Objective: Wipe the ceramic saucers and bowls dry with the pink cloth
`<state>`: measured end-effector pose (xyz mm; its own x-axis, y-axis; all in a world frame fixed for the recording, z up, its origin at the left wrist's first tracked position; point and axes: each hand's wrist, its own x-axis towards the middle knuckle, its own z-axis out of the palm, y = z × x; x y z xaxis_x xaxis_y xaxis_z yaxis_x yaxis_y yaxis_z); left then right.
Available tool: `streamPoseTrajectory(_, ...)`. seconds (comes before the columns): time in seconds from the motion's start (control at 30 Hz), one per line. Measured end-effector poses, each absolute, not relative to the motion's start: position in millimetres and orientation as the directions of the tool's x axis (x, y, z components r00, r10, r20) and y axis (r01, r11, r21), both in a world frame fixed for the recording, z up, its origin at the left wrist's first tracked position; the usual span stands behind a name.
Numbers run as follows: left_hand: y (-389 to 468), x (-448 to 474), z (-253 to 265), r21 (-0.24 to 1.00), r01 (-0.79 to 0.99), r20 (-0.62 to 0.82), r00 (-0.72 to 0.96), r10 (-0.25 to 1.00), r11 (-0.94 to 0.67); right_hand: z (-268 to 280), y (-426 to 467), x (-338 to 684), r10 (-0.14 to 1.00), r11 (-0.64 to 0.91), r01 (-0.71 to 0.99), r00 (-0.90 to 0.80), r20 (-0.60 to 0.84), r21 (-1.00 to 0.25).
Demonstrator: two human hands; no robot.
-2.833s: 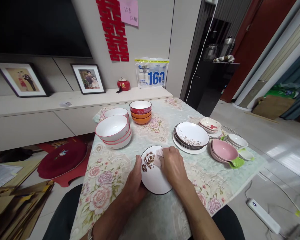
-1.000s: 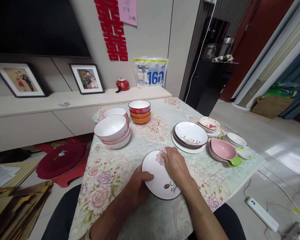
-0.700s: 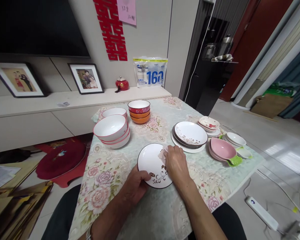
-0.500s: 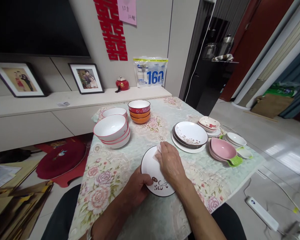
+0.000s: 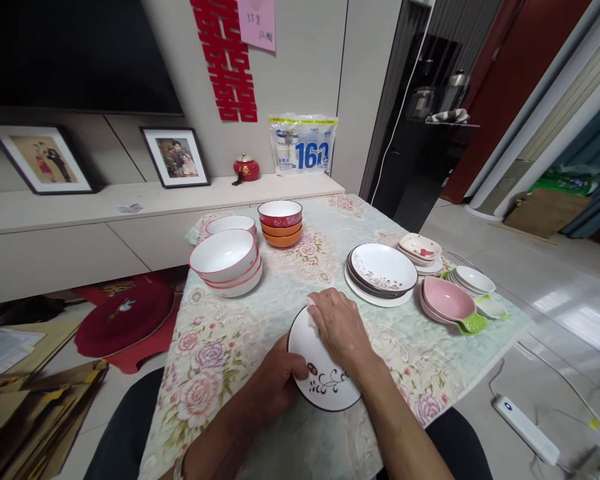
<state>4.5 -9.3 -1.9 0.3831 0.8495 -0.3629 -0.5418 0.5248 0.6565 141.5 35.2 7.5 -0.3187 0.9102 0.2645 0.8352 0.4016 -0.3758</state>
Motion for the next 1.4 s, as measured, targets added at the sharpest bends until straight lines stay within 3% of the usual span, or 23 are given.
streamPoseTrajectory(0.17,-6.4,3.6,-1.1,0.644,-0.603,-0.313,0.353,0.882,0.470,2.7,37.4,155.1,0.992,0.090,0.940,-0.054,0.117,-0.330)
streamPoseTrajectory(0.33,-3.1,3.1,-2.3,0.652,-0.675,-0.281,0.207,0.937,0.345,2.7,35.2,153.8,0.995,0.010,0.974,0.012,0.098,-0.228)
streamPoseTrajectory(0.43,-3.2,3.5,-0.8,0.642,-0.663,-0.326,0.218,0.920,0.384,-2.3,37.2,150.5,0.980,0.081,0.979,-0.043,0.196,-0.186)
streamPoseTrajectory(0.6,-7.4,7.0,-1.2,0.624,-0.633,-0.335,0.311,0.889,0.457,-9.4,37.7,141.4,0.926,0.292,0.923,-0.208,0.315,-0.250)
streamPoseTrajectory(0.8,-10.8,8.4,-2.4,0.652,-0.628,-0.224,0.374,0.900,0.424,5.9,22.9,122.9,0.792,0.611,0.700,-0.547,0.273,-0.370)
streamPoseTrajectory(0.9,-10.3,8.1,-3.3,0.650,-0.645,-0.192,0.371,0.909,0.401,10.8,21.4,120.9,0.747,0.656,0.631,-0.621,0.238,-0.413)
streamPoseTrajectory(1.07,-9.0,7.7,-6.5,0.640,-0.614,-0.268,0.385,0.883,0.462,-1.1,33.0,134.6,0.883,0.455,0.832,-0.376,0.282,-0.317)
streamPoseTrajectory(1.23,-6.1,4.6,0.4,0.611,-0.633,-0.320,0.352,0.880,0.475,-11.3,36.6,147.1,0.906,0.197,0.951,-0.083,0.416,-0.238)
streamPoseTrajectory(1.4,-4.1,2.3,1.0,0.620,-0.631,-0.328,0.330,0.885,0.465,-13.5,35.5,146.7,0.895,0.254,0.913,-0.096,0.436,-0.320)
